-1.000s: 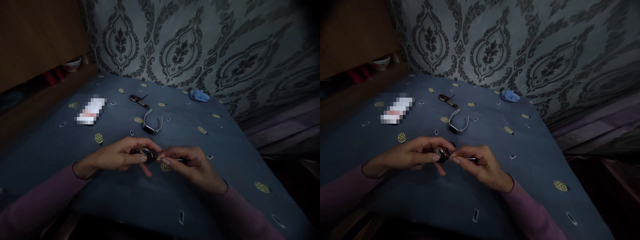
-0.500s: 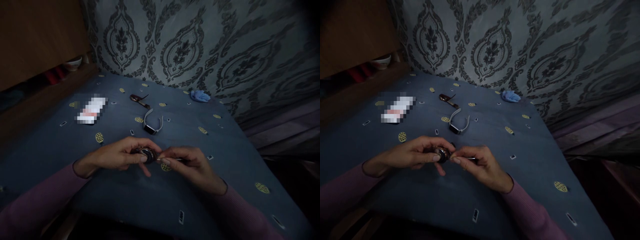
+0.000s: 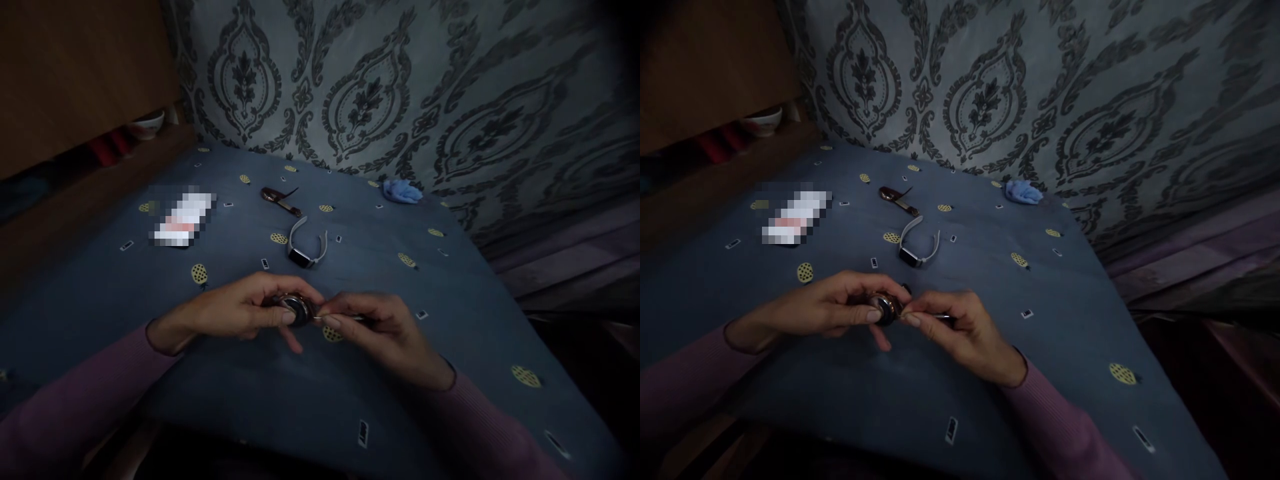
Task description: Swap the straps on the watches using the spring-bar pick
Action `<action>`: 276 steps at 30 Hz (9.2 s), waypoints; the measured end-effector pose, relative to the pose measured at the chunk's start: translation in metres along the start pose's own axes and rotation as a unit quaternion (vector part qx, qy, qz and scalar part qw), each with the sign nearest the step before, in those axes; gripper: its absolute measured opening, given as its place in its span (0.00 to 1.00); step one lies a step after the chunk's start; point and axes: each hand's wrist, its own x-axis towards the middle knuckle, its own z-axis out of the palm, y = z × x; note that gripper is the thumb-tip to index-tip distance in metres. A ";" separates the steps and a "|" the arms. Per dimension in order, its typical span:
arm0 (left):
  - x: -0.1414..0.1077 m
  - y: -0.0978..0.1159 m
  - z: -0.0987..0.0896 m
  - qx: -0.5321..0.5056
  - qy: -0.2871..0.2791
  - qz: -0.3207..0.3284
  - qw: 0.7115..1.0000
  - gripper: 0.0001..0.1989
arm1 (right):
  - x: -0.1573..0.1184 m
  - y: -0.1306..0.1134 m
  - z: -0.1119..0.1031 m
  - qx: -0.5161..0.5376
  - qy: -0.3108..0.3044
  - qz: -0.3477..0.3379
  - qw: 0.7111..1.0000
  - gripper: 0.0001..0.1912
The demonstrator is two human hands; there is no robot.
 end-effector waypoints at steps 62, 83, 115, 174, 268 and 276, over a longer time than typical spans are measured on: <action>0.001 0.000 0.000 -0.050 -0.005 -0.026 0.998 0.15 | -0.010 0.001 0.007 -0.036 0.104 0.009 0.994 0.12; 0.001 0.000 0.000 -0.036 -0.010 -0.019 0.999 0.15 | -0.012 0.002 0.005 -0.063 0.093 -0.018 0.993 0.08; 0.000 -0.002 0.001 -0.032 0.003 0.019 0.999 0.15 | -0.011 -0.001 0.005 -0.063 0.095 -0.027 0.993 0.11; 0.000 0.000 0.013 -0.039 0.009 0.020 0.999 0.09 | -0.018 -0.009 -0.006 -0.077 0.018 -0.031 0.996 0.12; 0.007 -0.010 0.001 -0.009 -0.006 -0.028 1.000 0.10 | -0.015 0.011 0.005 -0.148 0.016 -0.148 0.978 0.11; 0.007 -0.010 0.002 -0.017 -0.009 -0.046 0.999 0.09 | -0.015 0.016 0.009 -0.149 0.008 -0.121 0.981 0.10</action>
